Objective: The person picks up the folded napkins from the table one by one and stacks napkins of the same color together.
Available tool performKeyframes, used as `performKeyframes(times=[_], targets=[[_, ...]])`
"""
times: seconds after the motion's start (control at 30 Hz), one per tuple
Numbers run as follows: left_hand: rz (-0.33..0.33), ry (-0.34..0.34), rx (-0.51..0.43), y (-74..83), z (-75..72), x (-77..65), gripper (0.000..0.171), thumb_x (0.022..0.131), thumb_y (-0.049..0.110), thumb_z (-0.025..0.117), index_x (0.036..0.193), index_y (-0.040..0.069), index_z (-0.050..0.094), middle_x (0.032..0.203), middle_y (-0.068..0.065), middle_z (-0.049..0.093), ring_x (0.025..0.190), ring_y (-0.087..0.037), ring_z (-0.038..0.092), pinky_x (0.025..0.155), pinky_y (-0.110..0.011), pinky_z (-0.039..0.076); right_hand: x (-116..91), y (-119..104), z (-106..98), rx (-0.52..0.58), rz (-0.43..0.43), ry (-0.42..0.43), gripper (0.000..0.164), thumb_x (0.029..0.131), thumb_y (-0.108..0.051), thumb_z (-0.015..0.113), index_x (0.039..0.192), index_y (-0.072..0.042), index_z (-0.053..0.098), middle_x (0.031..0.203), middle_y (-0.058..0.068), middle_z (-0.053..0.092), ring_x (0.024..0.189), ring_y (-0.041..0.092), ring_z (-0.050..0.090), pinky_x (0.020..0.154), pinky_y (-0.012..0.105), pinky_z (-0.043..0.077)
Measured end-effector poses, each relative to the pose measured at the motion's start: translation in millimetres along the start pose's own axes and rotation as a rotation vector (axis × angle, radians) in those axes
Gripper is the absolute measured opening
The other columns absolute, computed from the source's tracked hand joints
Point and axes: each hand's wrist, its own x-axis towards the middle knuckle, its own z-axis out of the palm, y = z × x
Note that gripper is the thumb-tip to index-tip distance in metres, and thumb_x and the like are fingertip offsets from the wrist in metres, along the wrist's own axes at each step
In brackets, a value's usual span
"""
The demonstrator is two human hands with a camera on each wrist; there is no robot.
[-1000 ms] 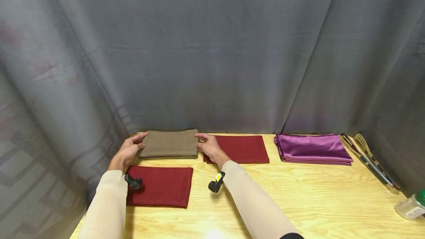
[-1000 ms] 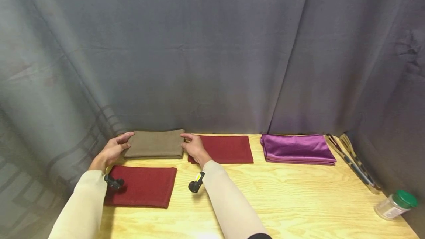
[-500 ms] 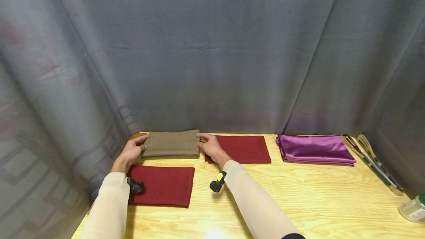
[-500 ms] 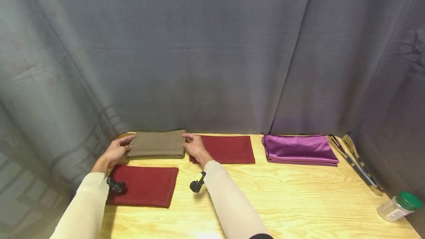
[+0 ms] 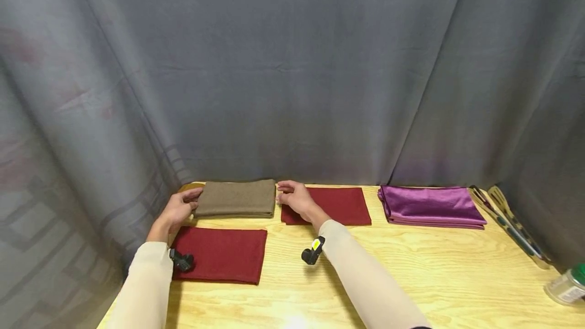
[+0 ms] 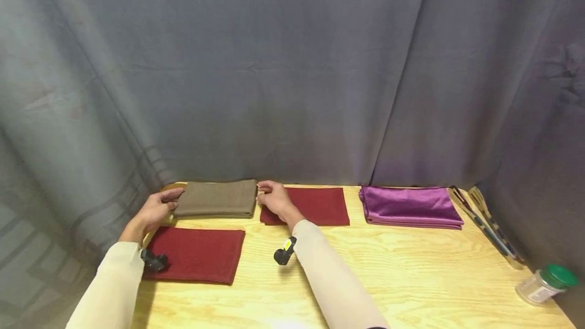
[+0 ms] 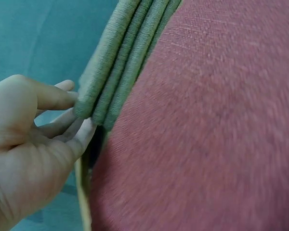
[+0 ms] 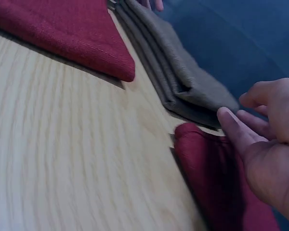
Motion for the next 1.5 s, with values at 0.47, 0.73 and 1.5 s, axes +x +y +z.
performKeyframes(times=[0.47,0.73,1.5], targets=[[0.195,0.101,0.001,22.0,-13.0,-69.4,0.046,0.102,-0.004,0.055,0.147,-0.009,0.048,0.137,-0.008,0.065,0.108,0.021,0.052,0.088,-0.005,0.047,-52,-21,-24,0.086,-0.061,-0.055,0.046,0.095,0.007,0.060,0.140,0.010,0.055,0.136,0.032,0.062,0.110,0.035,0.072,0.089,0.028,0.060],[0.174,0.092,-0.034,16.1,-8.4,-116.0,0.047,0.103,0.001,0.057,0.148,-0.007,0.048,0.123,0.033,0.058,0.116,0.019,0.055,0.089,-0.005,0.048,-87,-17,-5,0.107,-0.065,-0.140,0.045,0.096,0.005,0.057,0.140,0.013,0.052,0.137,0.039,0.056,0.107,0.026,0.072,0.096,0.036,0.060],[0.008,0.125,0.001,-21.3,-1.4,-151.9,0.050,0.100,0.006,0.064,0.146,-0.009,0.049,0.121,0.031,0.062,0.107,0.026,0.049,0.084,-0.005,0.048,-138,10,46,0.150,0.072,-0.149,0.039,0.093,0.002,0.064,0.132,0.009,0.060,0.124,0.029,0.065,0.106,0.026,0.071,0.090,0.034,0.060]])
